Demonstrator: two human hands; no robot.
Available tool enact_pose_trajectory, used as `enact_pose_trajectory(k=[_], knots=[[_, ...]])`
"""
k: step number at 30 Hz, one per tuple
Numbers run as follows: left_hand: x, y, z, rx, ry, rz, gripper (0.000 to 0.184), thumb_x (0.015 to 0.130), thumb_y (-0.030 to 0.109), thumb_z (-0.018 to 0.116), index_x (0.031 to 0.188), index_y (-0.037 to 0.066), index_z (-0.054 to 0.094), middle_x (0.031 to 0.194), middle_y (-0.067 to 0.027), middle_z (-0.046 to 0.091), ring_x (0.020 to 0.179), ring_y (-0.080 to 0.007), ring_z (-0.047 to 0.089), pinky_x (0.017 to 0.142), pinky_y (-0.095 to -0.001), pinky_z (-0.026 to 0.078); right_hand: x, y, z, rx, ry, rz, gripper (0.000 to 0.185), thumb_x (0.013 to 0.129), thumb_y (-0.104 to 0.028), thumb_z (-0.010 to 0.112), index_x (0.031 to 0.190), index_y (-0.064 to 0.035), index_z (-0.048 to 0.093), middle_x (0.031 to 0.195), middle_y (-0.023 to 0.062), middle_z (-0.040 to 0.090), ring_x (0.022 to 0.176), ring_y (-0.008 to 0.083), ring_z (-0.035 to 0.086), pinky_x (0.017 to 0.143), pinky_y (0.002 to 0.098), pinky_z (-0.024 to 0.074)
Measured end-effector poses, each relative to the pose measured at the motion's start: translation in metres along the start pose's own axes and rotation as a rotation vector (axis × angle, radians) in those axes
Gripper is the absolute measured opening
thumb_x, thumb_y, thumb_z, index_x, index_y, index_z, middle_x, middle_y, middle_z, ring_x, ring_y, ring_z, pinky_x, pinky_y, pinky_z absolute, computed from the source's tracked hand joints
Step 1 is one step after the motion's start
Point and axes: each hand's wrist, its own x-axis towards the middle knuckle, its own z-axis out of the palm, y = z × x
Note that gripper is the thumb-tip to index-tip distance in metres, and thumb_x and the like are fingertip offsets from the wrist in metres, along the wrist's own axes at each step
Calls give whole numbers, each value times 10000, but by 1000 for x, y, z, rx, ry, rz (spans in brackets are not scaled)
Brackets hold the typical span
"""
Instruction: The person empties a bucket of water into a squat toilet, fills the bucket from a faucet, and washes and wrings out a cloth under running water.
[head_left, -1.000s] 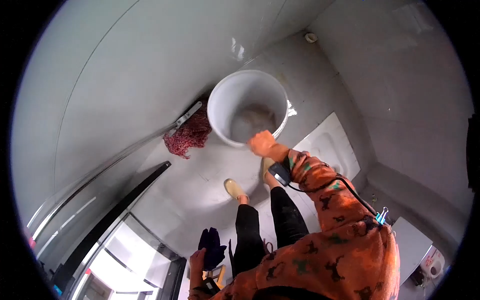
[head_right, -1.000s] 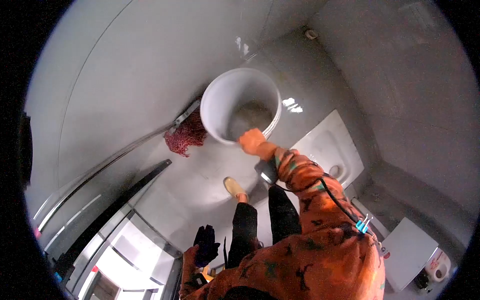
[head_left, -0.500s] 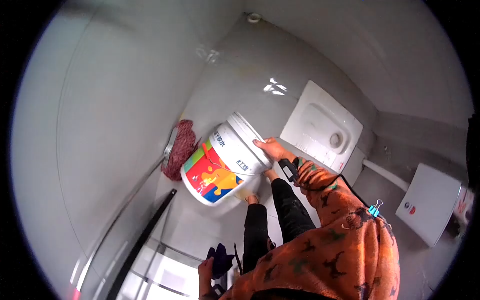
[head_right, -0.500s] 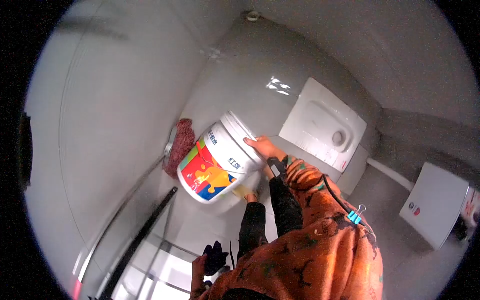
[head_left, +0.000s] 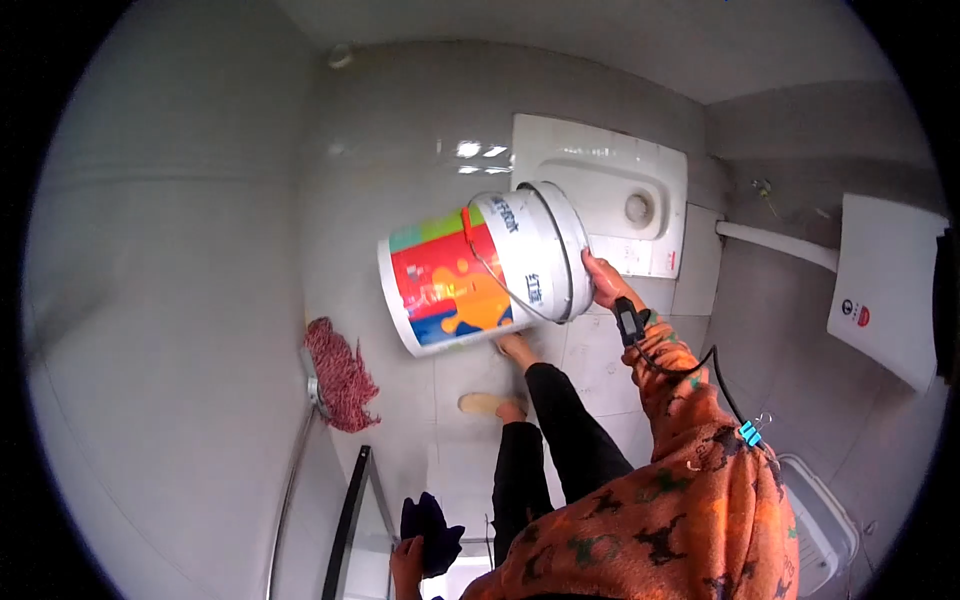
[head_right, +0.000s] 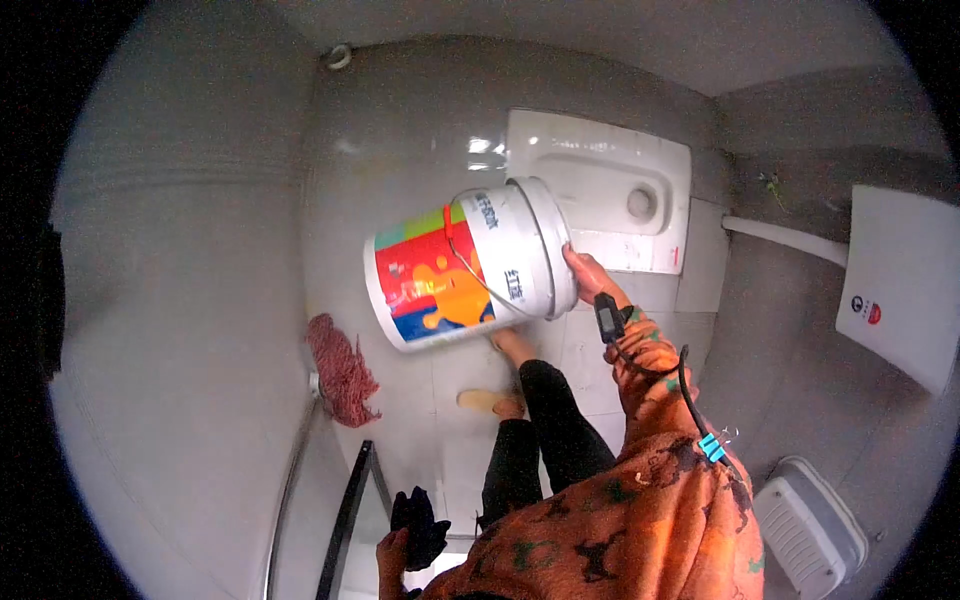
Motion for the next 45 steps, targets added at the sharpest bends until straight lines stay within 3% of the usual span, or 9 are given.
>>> enact_pose_trajectory(k=[8,9,26,29,31,36,39,42,45], knots=[[33,-15,55,-283,-45,-36,279,778,245,601,636,7,562,523,15,434,504,-70,373,455,-272,301,53,5,-88,373,115,-138,647,833,-488,434,1253,-5,336,1212,127,458,1084,229,471,928,375,381],[14,12,45,151,-161,173,490,771,466,540,1017,46,593,939,-165,610,877,-236,555,809,-338,409,58,8,-88,428,81,-115,652,831,-490,436,1265,-17,325,1225,131,446,1096,235,462,934,379,378],[30,-4,66,16,-147,45,409,802,380,530,987,20,586,903,-168,614,856,-283,554,786,-329,409,96,60,-85,341,125,-162,645,835,-503,419,1277,-44,320,1220,134,451,1079,253,476,914,408,391],[16,-16,102,-255,-15,31,272,771,213,608,600,26,510,548,51,416,537,-68,371,480,-249,297,74,44,-95,317,74,-157,622,839,-476,436,1263,-33,335,1206,135,463,1070,248,483,913,398,394],[17,0,91,-272,-18,134,229,785,206,591,770,-21,613,601,28,503,588,-67,429,517,-233,361,56,41,-82,262,86,-125,596,840,-448,456,1223,0,369,1192,145,471,1057,240,492,905,382,406],[33,28,-52,84,-2,192,299,759,310,585,863,32,622,771,-173,612,753,-292,601,662,-338,456,28,2,88,67,105,-247,391,767,-230,623,995,71,520,880,112,595,781,188,588,701,299,478],[78,76,-178,87,-79,139,399,770,381,551,891,5,611,820,-160,617,768,-234,587,698,-332,441,30,-97,230,-110,106,-264,366,757,-216,632,975,66,548,861,100,605,732,161,580,673,282,471],[98,97,-224,-8,-77,169,355,761,376,553,871,46,624,784,-177,612,778,-309,594,681,-357,451,41,-151,324,-732,-56,-348,236,727,-197,651,840,9,634,712,29,614,648,92,549,574,241,437],[109,77,-234,153,-94,141,397,737,415,564,858,41,629,786,-180,613,772,-310,592,698,-349,444,77,-138,393,-1318,-114,-470,271,692,-285,661,864,-76,642,714,130,617,625,233,595,578,326,455]])
